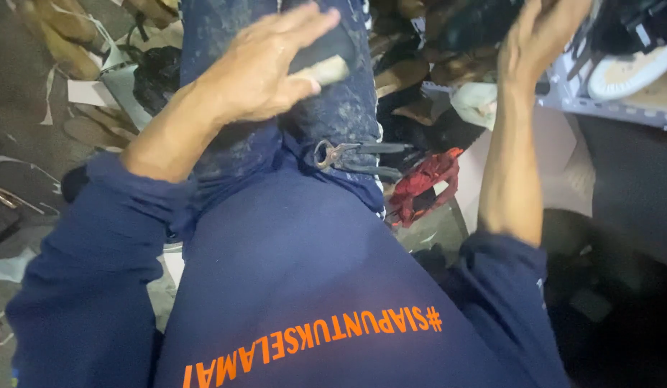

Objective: The person uses a hammer to tap and secure the sole of a black shoe held on their lap. They then inspect the shoe and place it on a nearby shelf before picking up a plastic bag containing a small object.

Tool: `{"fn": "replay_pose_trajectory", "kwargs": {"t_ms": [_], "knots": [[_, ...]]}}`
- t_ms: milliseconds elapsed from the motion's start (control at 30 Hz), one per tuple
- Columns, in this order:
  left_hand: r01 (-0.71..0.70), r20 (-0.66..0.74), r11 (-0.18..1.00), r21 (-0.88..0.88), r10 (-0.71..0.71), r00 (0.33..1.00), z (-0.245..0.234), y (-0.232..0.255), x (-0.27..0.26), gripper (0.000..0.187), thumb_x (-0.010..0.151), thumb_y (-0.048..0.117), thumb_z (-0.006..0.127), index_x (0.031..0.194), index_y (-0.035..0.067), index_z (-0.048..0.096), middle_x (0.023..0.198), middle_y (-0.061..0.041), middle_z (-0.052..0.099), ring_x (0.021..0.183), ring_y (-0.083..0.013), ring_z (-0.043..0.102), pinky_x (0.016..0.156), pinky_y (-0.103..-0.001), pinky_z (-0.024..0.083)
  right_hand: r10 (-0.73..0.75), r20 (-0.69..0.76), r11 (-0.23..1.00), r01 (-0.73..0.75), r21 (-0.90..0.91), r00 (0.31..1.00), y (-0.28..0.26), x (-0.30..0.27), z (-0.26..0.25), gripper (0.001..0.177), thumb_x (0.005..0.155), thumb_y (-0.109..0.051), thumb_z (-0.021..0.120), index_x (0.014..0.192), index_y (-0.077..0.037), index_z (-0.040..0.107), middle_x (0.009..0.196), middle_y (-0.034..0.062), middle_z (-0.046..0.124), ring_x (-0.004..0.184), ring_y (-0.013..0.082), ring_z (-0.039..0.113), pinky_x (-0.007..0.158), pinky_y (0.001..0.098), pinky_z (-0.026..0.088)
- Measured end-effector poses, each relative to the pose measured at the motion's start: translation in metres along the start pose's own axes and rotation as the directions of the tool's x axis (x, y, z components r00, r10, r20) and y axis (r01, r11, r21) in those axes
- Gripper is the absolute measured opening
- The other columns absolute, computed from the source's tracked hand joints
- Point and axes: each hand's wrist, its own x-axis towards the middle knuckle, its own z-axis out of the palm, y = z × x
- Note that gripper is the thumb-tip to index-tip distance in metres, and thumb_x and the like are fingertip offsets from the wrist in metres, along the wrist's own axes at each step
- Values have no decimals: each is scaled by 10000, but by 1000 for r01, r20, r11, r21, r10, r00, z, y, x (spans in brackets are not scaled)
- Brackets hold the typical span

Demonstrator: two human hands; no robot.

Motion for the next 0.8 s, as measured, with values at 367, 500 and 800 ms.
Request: {"fn": "replay_pose_trajectory", "kwargs": {"t_ms": [367, 500, 800], "knots": [[-92, 38, 977, -191, 101, 994, 14, -34, 17, 742, 907, 214, 826, 1515, -16, 468, 1504, -271, 503, 1347, -458, 457, 1096, -496, 329, -276, 233, 887, 154, 435, 932, -245, -27, -68, 378, 1135, -234, 482, 1161, 126, 593, 1059, 265, 622, 916, 412, 660, 800, 494, 581], [-23, 75, 980, -200, 39, 996, 7, -26, 14, 682, 911, 212, 754, 1513, 67, 468, 1464, -223, 542, 1252, -451, 508, 976, -504, 375, -181, 58, 909, 145, 390, 982, -255, -44, -43, 486, 1074, -312, 534, 690, -15, 538, 663, 102, 516, 548, 243, 472, 530, 395, 371], [-165, -39, 964, -210, 161, 986, 14, -43, 14, 713, 882, 187, 823, 1489, 1, 497, 1453, -239, 555, 1277, -441, 518, 978, -478, 415, -310, 314, 942, 244, 231, 897, -254, -50, -27, 351, 944, 109, 632, 1196, -91, 771, 1247, 104, 737, 1038, 266, 765, 758, 335, 620]]}}
